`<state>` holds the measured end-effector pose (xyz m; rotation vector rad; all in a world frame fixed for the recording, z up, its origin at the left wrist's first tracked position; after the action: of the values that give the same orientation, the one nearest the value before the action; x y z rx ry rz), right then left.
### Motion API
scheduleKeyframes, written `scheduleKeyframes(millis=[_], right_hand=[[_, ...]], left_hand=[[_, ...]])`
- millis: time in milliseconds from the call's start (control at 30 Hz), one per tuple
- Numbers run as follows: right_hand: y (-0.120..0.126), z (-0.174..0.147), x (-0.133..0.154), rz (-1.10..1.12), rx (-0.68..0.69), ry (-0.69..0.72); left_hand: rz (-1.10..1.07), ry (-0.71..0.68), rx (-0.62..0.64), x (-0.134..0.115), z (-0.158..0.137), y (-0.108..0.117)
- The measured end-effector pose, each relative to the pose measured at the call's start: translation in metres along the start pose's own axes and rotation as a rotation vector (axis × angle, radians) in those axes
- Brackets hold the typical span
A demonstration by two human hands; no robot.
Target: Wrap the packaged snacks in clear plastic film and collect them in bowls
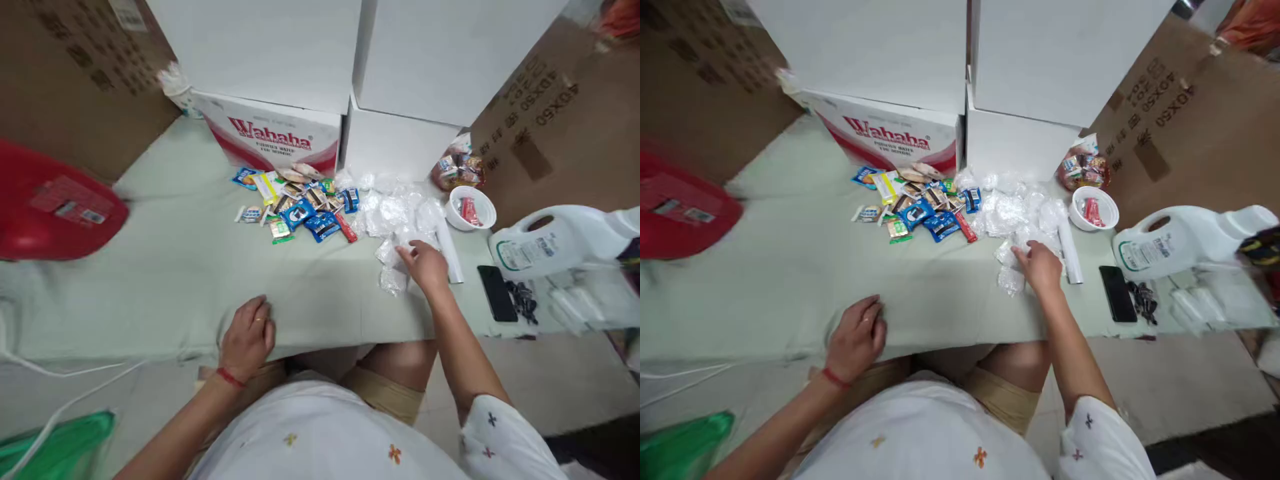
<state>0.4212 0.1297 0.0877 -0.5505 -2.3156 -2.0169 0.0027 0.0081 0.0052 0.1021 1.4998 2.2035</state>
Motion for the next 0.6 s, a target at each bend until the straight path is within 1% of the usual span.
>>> scheduleKeyframes(millis=[67, 133, 200, 233, 267, 300, 333, 400, 467, 500, 533, 567, 600], right_hand=[[-0.004, 0.0, 0.015, -0.017, -0.024, 0.032], [-0.005, -0.004, 0.026, 0.117, -0.09, 0.075], [-0.003, -0.017, 0.033, 0.428, -0.233, 0.147], [-0.003, -0.025, 0.037, 0.636, -0.27, 0.173], [-0.004, -0.033, 0.041, 0.854, -0.264, 0.188], [-0.008, -0.042, 0.047, 1.063, -0.217, 0.193], [-0.014, -0.05, 0.055, 1.245, -0.14, 0.194], [-0.03, -0.065, 0.075, 1.493, 0.035, 0.196], [-0.048, -0.075, 0.097, 1.595, 0.155, 0.203], [-0.057, -0.079, 0.107, 1.605, 0.186, 0.205], [-0.064, -0.082, 0.115, 1.592, 0.205, 0.207], [-0.071, -0.085, 0.12, 1.563, 0.213, 0.207], [-0.075, -0.087, 0.124, 1.525, 0.212, 0.2]], left_hand=[[-0.025, 0.009, -0.021, 0.0, -0.001, -0.001], [-0.113, 0.058, -0.035, -0.001, -0.002, 0.0], [-0.267, 0.15, -0.048, -0.001, -0.002, 0.003], [-0.367, 0.211, -0.053, -0.003, -0.001, 0.006], [-0.48, 0.277, -0.051, -0.005, 0.001, 0.009], [-0.611, 0.348, -0.039, -0.008, 0.005, 0.011], [-0.763, 0.418, -0.009, -0.013, 0.012, 0.014], [-1.146, 0.55, 0.104, -0.026, 0.03, 0.016], [-1.594, 0.657, 0.291, -0.042, 0.054, 0.015], [-1.786, 0.696, 0.371, -0.05, 0.066, 0.013], [-1.932, 0.72, 0.467, -0.057, 0.076, 0.01], [-2.013, 0.727, 0.542, -0.062, 0.085, 0.006], [-2.029, 0.728, 0.569, -0.066, 0.092, 0.002]])
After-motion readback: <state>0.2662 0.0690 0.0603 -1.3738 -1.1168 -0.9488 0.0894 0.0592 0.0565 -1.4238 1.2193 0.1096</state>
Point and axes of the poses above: each hand's wrist, its own z-axis towards the middle knuckle, its own y-axis out of the back of the hand, x = y × z, the point moved 1 cm from there along z, towards the middle knuckle, and after that the axes turned 8 degrees about x, right-handed, at the moved point
